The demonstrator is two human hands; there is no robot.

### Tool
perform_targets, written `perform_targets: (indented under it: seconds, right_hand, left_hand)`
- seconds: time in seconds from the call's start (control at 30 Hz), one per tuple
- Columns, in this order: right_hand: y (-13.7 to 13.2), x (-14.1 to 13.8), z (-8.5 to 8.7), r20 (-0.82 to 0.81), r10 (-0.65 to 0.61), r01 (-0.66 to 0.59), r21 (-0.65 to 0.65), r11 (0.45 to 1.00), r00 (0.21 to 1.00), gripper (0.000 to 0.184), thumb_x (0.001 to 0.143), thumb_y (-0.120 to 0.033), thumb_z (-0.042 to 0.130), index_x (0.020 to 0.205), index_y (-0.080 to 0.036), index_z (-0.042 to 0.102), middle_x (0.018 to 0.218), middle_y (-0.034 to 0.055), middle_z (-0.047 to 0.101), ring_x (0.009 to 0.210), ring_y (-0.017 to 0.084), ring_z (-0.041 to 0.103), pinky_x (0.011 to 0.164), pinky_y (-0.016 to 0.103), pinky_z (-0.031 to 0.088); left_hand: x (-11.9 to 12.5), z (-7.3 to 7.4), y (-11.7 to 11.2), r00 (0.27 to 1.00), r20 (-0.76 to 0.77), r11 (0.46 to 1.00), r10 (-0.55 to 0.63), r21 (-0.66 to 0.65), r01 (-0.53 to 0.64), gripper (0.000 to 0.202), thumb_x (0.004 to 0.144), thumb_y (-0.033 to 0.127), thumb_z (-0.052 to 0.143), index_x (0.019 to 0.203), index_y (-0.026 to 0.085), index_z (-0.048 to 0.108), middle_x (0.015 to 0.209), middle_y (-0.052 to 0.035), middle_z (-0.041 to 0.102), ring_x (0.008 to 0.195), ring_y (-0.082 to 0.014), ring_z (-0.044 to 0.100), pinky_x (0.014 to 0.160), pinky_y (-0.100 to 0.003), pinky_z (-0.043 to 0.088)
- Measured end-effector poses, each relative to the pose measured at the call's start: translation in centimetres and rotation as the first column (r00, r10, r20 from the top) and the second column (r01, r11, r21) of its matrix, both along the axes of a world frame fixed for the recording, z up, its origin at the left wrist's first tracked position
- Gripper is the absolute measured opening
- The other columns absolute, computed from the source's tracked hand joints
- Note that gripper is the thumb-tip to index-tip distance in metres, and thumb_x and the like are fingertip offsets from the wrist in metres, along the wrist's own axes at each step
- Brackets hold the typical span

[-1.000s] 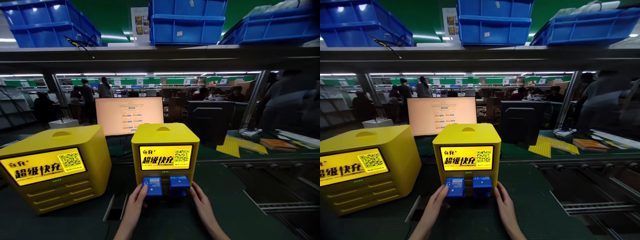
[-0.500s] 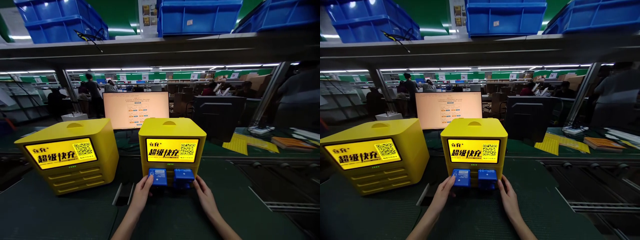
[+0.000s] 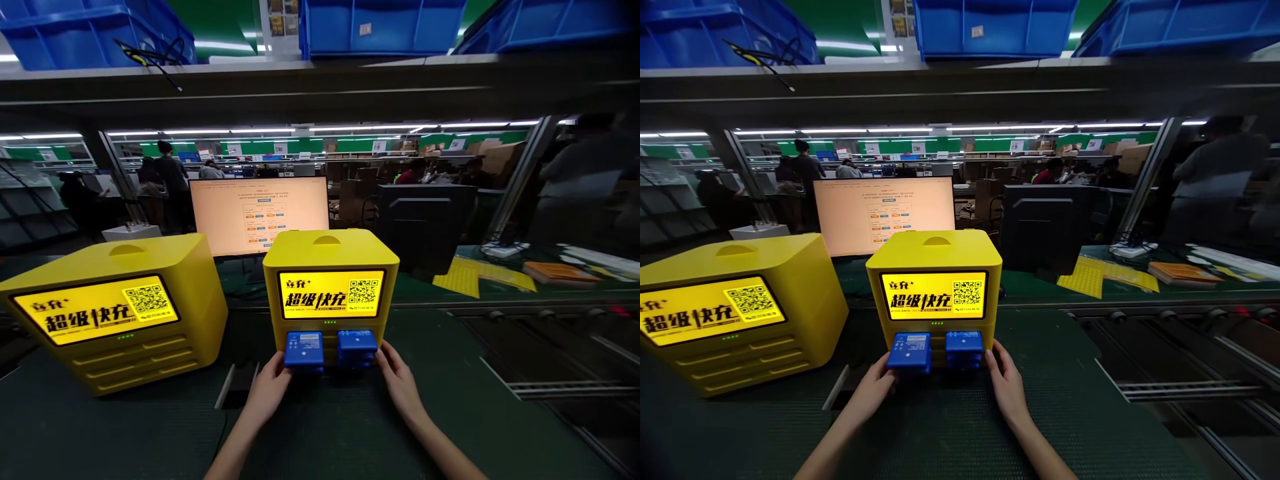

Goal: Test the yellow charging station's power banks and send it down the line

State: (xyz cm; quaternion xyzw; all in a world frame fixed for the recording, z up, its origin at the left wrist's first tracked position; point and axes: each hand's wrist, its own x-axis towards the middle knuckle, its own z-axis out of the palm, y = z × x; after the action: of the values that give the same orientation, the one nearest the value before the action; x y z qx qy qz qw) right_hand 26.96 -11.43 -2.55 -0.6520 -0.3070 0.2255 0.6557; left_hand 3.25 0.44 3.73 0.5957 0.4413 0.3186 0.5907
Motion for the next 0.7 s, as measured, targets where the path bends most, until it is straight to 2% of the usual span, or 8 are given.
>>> perform_targets:
  seconds: [0.13,0.27,0.33,0.43,0.57,0.7]
  right_hand:
    - [0.0,0.0,0.0,-0.003,0.002,-0.002,-0.01,1.0,1.0,0.062,0.077,-0.056,0.054,0.124,-0.017,0.051,0.126,0.0079,0.055,0.118,0.027,0.049,0.098,0.035,0.041]
    - [0.0,0.1,0.0,-0.005,-0.001,0.001,-0.017,1.0,1.0,0.062,0.077,-0.057,0.053,0.124,-0.017,0.051,0.127,0.0074,0.055,0.118,0.026,0.049,0.097,0.034,0.042]
    - [0.0,0.1,-0.1,-0.003,0.002,-0.002,-0.017,1.0,1.0,0.061,0.077,-0.057,0.053,0.124,-0.018,0.051,0.127,0.007,0.055,0.118,0.026,0.049,0.098,0.034,0.041]
    - [0.0,0.1,-0.2,0.001,0.002,-0.002,-0.025,1.0,1.0,0.061,0.077,-0.056,0.054,0.124,-0.018,0.051,0.127,0.0071,0.055,0.119,0.027,0.048,0.099,0.035,0.04]
    - [-0.1,0.1,-0.2,0.009,0.003,-0.003,-0.032,0.999,1.0,0.061,0.078,-0.057,0.053,0.125,-0.018,0.05,0.127,0.0074,0.054,0.119,0.027,0.048,0.098,0.035,0.04]
    - [-0.2,0.1,-0.1,0.019,0.002,-0.001,-0.033,0.999,1.0,0.058,0.078,-0.056,0.053,0.123,-0.02,0.052,0.126,0.0068,0.056,0.118,0.027,0.049,0.097,0.036,0.041]
  left_hand:
    - [0.1,-0.1,-0.1,0.999,-0.002,0.996,-0.052,-0.07,0.052,0.037,0.067,0.043,0.061,0.092,0.016,0.062,0.08,-0.0083,0.066,0.07,-0.0228,0.063,0.06,-0.03,0.048]
    - [1.2,-1.3,-1.0,0.983,0.181,0.967,-0.011,-0.25,0.057,0.038,0.077,0.042,0.052,0.1,0.013,0.058,0.097,-0.0139,0.065,0.089,-0.0247,0.063,0.075,-0.037,0.051]
    - [1.4,-1.7,-1.1,0.971,0.239,0.946,0.01,-0.318,0.069,0.034,0.079,0.039,0.051,0.1,0.013,0.058,0.099,-0.0144,0.065,0.091,-0.0243,0.062,0.077,-0.037,0.05]
    - [1.4,-1.9,-0.9,0.969,0.246,0.939,-0.003,-0.333,0.088,0.029,0.082,0.034,0.049,0.1,0.013,0.058,0.102,-0.0145,0.065,0.092,-0.0237,0.062,0.077,-0.036,0.051]
    - [1.2,-1.6,-0.6,0.974,0.227,0.928,-0.009,-0.361,0.092,0.026,0.087,0.027,0.042,0.103,0.011,0.056,0.102,-0.0147,0.064,0.09,-0.0223,0.063,0.075,-0.034,0.051]
    - [1.0,-1.2,-0.8,0.975,0.22,0.925,-0.025,-0.365,0.106,0.027,0.088,0.028,0.043,0.106,0.012,0.055,0.104,-0.0141,0.064,0.092,-0.0225,0.062,0.076,-0.035,0.052]
